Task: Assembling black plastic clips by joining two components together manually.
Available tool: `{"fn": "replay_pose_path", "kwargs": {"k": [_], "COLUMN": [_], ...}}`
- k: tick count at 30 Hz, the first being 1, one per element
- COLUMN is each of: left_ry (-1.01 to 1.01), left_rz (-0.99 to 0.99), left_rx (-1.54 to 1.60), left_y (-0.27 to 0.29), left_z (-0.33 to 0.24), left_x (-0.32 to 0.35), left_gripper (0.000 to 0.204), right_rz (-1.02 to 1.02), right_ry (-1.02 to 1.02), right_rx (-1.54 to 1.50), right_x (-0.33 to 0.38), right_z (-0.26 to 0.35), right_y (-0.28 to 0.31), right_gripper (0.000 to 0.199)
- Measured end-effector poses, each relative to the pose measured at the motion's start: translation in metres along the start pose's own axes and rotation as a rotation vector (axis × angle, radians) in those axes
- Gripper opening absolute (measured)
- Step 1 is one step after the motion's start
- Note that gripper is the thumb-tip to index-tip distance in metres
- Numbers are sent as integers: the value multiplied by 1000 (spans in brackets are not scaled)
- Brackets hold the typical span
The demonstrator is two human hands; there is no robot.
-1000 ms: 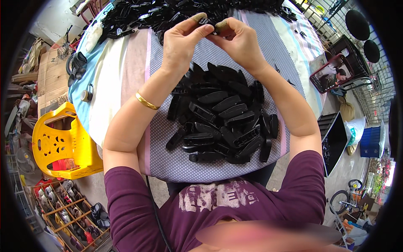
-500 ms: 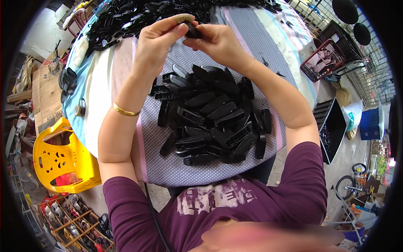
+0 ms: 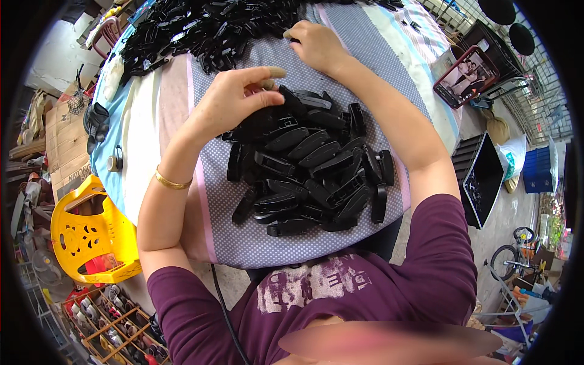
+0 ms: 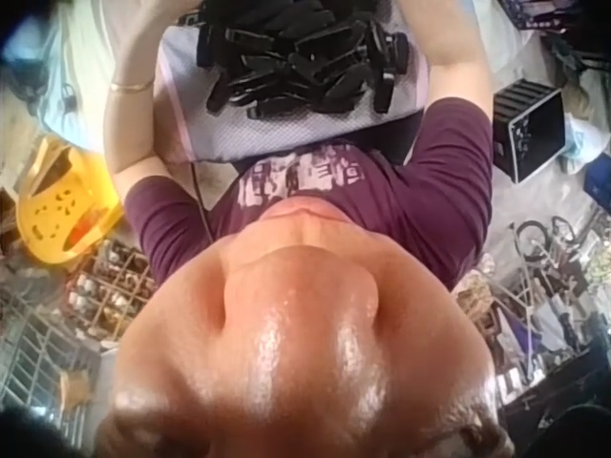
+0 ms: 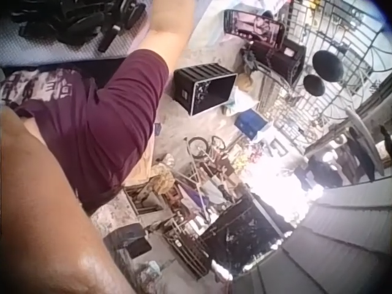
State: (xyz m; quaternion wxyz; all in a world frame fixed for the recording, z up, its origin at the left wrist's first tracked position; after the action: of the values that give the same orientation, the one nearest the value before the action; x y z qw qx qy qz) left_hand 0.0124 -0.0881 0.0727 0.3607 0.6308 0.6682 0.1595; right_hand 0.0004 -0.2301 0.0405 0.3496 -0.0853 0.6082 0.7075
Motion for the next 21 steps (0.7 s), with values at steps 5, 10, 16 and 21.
{"fn": "replay_pose_path", "kwargs": {"k": [5,10,16,21], "left_ry": [94,289,200,182], "left_rz": [-143,-588,-900,-1102], "left_rx": [334,898,982,920], "left_y": [9,27,80,108], "left_z": [30,88,115,118], "left_x": [7,26,50,70], "left_gripper": [30,30,16,19], "right_rz": [-4,-84,152,136], "right_ry": [-320,-8,11,370], "right_rx": [-566,-636,-832,195], "right_x": [-3,-2,-43,-27], "right_z": [-7,91,114,136], "right_y": [16,52,15,-46], "right_gripper": [36,45,29,50]}}
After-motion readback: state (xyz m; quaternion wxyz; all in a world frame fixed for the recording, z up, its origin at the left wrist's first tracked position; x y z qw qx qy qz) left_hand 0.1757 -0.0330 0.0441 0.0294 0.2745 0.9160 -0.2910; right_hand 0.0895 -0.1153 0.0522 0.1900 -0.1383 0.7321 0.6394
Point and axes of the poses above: each hand's wrist, its own x-axis away from the middle knuckle, its own y-axis out of the back of the hand, z = x × y, the point moved 10 cm from there along -x, towards the middle knuckle, and after that the axes turned 11 degrees about -y, right-handed, at the moved point
